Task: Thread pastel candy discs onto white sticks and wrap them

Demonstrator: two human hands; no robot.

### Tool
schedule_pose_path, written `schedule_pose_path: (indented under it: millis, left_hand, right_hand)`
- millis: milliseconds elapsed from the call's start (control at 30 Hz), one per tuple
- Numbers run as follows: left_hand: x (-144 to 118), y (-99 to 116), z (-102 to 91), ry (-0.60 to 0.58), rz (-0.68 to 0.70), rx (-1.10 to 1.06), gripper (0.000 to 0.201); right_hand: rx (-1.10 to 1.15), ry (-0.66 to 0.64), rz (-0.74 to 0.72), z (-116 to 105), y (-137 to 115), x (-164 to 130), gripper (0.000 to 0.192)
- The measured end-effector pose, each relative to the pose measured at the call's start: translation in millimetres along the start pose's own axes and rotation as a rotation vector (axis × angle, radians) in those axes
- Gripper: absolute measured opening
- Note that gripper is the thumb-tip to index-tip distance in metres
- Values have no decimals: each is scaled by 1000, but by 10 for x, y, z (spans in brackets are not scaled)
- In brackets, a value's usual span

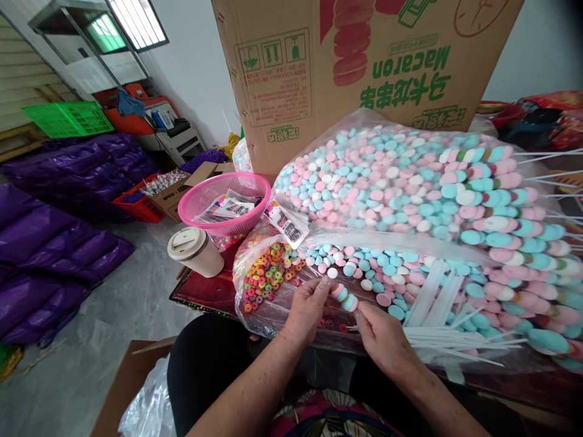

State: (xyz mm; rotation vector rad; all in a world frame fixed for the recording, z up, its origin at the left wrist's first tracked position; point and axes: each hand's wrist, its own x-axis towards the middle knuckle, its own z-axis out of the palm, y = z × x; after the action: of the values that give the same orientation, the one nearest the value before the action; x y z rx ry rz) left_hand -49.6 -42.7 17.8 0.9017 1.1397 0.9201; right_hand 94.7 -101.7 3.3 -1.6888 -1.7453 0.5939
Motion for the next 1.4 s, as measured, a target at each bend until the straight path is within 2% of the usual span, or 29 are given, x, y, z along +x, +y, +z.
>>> schedule_pose_path:
  millis: [133, 167, 233, 367, 500, 700, 800, 900, 967, 1267, 1400]
  left_hand:
    - [348, 104, -137, 130, 304, 708, 23]
    - [422, 106, -141, 129, 340, 824, 18]
    - [523, 78, -117, 107, 361, 913, 10]
    - [532, -30, -89, 94, 345, 845, 10]
    - [465, -57, -170, 58, 290, 723, 17]
    - [550, 29, -130, -161, 208, 413, 18]
    - [540, 68, -69, -205, 150, 334, 21]
    - [439, 91, -38, -187, 69, 145, 28]
    - [361, 95, -34, -138, 63, 67, 29]
    - [297, 6, -58, -30, 117, 96, 19]
    - [292, -28, -20, -65, 153, 153, 17]
  right_hand:
    - [-14, 41, 99, -77, 40, 86, 32]
    - [-22, 37, 102, -87, 43, 106, 33]
    - [-31, 41, 99, -95, 45, 131, 33]
    - [-31, 44, 93, -81, 69, 112, 34]
    - [-67, 42, 100, -66, 113, 85, 36]
    - [-46, 69, 109, -107, 96, 98, 35]
    - [-42, 56, 119, -137, 111, 55, 34]
    - [-88, 39, 113, -121, 125, 1, 33]
    - [-136, 18, 99, -88, 109, -17, 32]
    - [-266, 2, 56, -43, -14, -38, 30]
    - [-348, -67, 91, -40, -5, -54, 27]
